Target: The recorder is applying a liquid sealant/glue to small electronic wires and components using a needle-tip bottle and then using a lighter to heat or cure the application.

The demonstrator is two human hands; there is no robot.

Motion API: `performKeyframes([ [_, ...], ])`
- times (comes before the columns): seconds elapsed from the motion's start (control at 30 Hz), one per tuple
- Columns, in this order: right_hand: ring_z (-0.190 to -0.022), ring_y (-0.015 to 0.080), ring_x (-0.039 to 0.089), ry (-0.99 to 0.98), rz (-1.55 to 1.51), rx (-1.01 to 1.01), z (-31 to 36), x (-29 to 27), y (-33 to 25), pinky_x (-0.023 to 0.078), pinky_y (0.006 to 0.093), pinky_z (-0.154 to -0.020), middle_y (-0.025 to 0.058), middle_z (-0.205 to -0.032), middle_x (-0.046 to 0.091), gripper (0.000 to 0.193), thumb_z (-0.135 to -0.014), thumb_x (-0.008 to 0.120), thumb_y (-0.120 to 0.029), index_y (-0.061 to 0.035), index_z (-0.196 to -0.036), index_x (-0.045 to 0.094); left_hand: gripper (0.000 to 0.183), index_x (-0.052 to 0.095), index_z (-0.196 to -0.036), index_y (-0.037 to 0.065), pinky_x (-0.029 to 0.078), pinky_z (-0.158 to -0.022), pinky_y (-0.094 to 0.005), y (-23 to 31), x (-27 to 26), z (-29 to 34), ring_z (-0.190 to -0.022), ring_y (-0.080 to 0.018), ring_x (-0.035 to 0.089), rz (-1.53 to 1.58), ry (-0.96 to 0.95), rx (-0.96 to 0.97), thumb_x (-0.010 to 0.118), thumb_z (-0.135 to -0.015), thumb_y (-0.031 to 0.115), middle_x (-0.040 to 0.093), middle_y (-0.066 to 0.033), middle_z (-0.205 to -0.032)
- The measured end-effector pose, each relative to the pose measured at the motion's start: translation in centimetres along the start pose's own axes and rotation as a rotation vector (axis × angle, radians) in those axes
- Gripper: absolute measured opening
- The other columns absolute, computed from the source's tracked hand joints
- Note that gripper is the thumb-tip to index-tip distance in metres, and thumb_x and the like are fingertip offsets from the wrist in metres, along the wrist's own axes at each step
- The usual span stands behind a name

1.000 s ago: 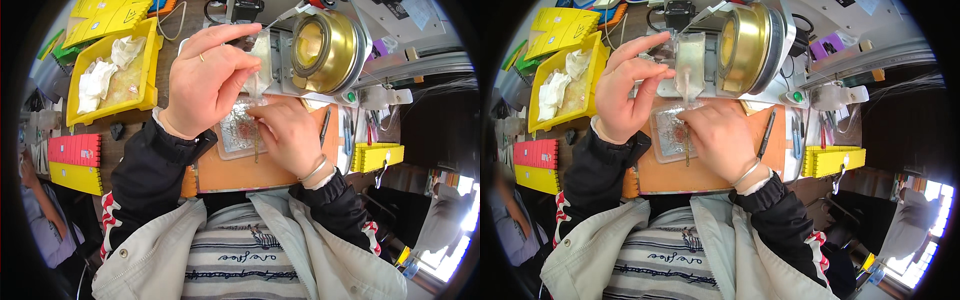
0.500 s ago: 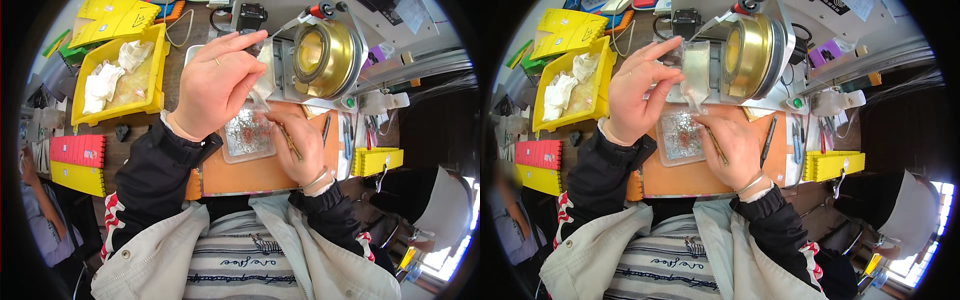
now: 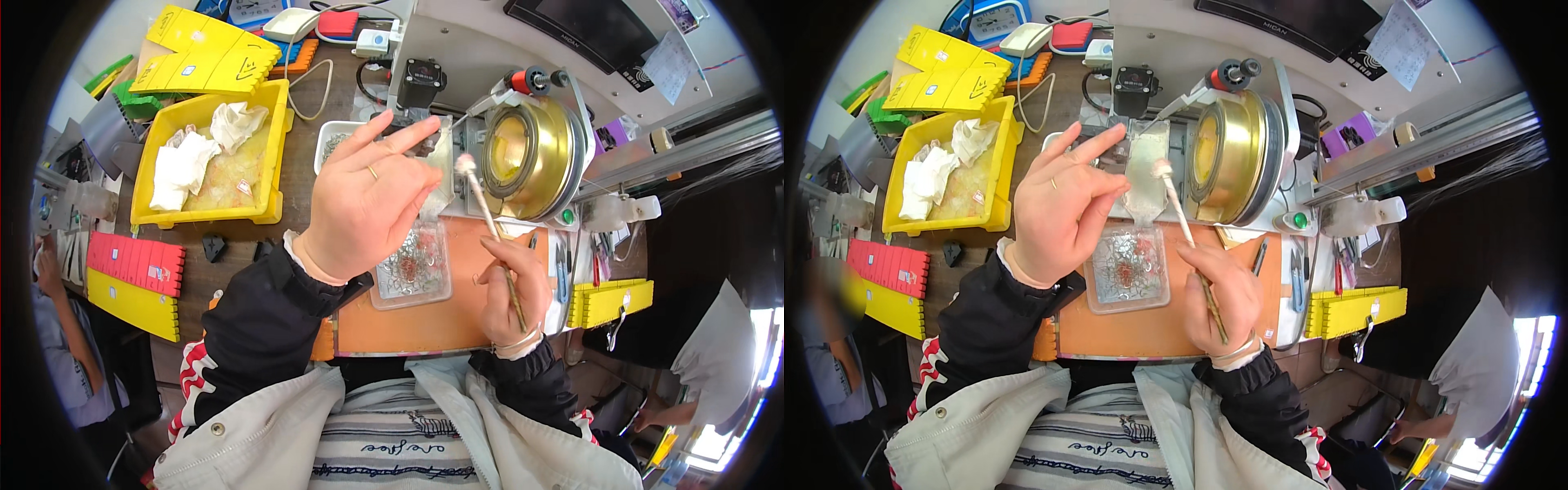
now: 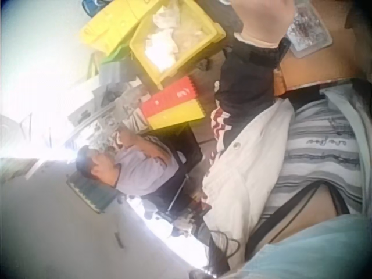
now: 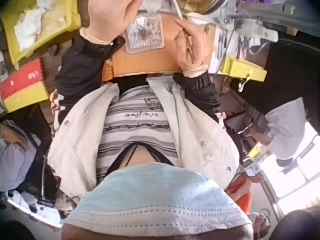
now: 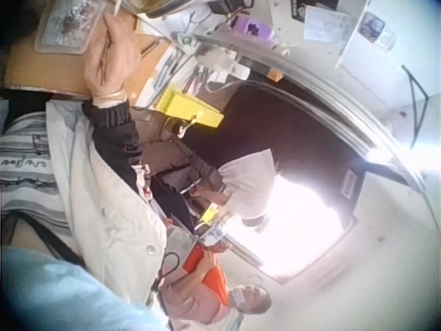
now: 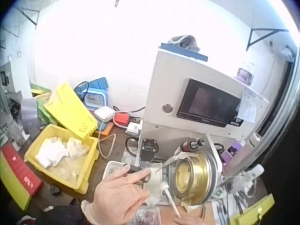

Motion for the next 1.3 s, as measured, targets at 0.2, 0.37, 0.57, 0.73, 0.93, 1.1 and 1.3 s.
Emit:
performKeyframes([
  [0.2, -0.085, 0.0305, 0.070, 0.039, -0.004, -0.094, -0.7, -0.1, -0.3, 0.055, 0.0344, -0.075, 0.0183, -0.099, 0.071, 0.037, -0.072, 0.060, 0.013, 0.0018, -0.107, 0.066, 0.013, 0.065, -0.084, 0.006, 0.040, -0.107, -0.0524, 0.4, 0.0, 0.2, -0.109, -0.0294, 0.068, -0.042, -0.036, 0.018, 0.069, -0.076, -0.004, 0.070, -0.0107, -0.085],
  [0.37, -0.092, 0.0312, 0.070, 0.046, -0.041, -0.062, -2.1, 0.2, -0.7, 0.055, 0.0349, -0.079, 0.0178, -0.101, 0.071, 0.038, -0.073, 0.061, 0.012, 0.0015, -0.109, 0.066, 0.014, 0.065, -0.084, 0.005, 0.041, -0.106, -0.0532, 0.5, 0.2, -0.6, -0.109, -0.0294, 0.068, 0.008, -0.031, -0.009, 0.070, -0.074, -0.003, 0.070, -0.0117, -0.086],
  [0.57, -0.094, 0.0321, 0.070, 0.012, -0.056, -0.025, -2.4, 0.9, -0.5, 0.055, 0.0357, -0.081, 0.0181, -0.102, 0.071, 0.037, -0.074, 0.061, 0.012, 0.0018, -0.109, 0.066, 0.012, 0.065, -0.083, 0.005, 0.044, -0.104, -0.0528, 0.2, 0.2, -0.5, -0.110, -0.0302, 0.067, 0.020, -0.010, -0.027, 0.070, -0.075, -0.003, 0.068, -0.0097, -0.082],
  [0.73, -0.091, 0.0321, 0.070, 0.003, -0.047, -0.049, -2.3, 1.0, -0.8, 0.055, 0.0356, -0.080, 0.0180, -0.099, 0.070, 0.035, -0.075, 0.061, 0.011, 0.0022, -0.108, 0.066, 0.012, 0.065, -0.083, 0.005, 0.045, -0.103, -0.0524, 0.4, 0.2, -0.2, -0.111, -0.0303, 0.067, 0.022, 0.002, -0.028, 0.070, -0.076, -0.004, 0.068, -0.0089, -0.080],
  [0.93, -0.079, 0.0303, 0.068, -0.039, 0.032, -0.131, -1.1, 0.7, -0.1, 0.055, 0.0347, -0.069, 0.0151, -0.093, 0.069, 0.039, -0.078, 0.062, 0.006, -0.0008, -0.116, 0.065, 0.011, 0.063, -0.081, 0.006, 0.047, -0.100, -0.0485, 0.4, 0.1, -0.1, -0.110, -0.0270, 0.067, 0.012, -0.014, -0.019, 0.070, -0.077, -0.002, 0.065, -0.0064, -0.078],
  [1.1, -0.073, 0.0272, 0.066, -0.255, 0.314, 0.040, -0.9, 2.2, 0.2, 0.054, 0.0361, -0.062, 0.0087, -0.096, 0.067, 0.055, -0.081, 0.063, -0.003, -0.0155, -0.135, 0.058, 0.015, 0.066, -0.084, 0.004, 0.042, -0.105, -0.0519, 0.5, 0.4, -0.8, -0.114, -0.0337, 0.065, 0.007, -0.073, -0.059, 0.065, -0.076, -0.009, 0.070, -0.0121, -0.087],
  [1.3, -0.081, 0.0273, 0.068, -0.050, 0.352, -0.043, 0.3, -2.1, 3.4, 0.055, 0.0354, -0.063, 0.0093, -0.116, 0.066, 0.060, -0.079, 0.063, -0.001, -0.0139, -0.137, 0.055, 0.012, 0.066, -0.082, 0.003, 0.044, -0.103, -0.0523, 0.4, 0.5, -0.9, -0.111, -0.0338, 0.066, -0.030, -0.079, -0.049, 0.068, -0.076, -0.007, 0.071, -0.0152, -0.091],
])
Point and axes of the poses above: each hand's wrist, its own z-axis away from the middle knuckle, its own x-axis out of the palm, y = z × x, the point moved 3 cm from there along -z, towards the middle knuckle
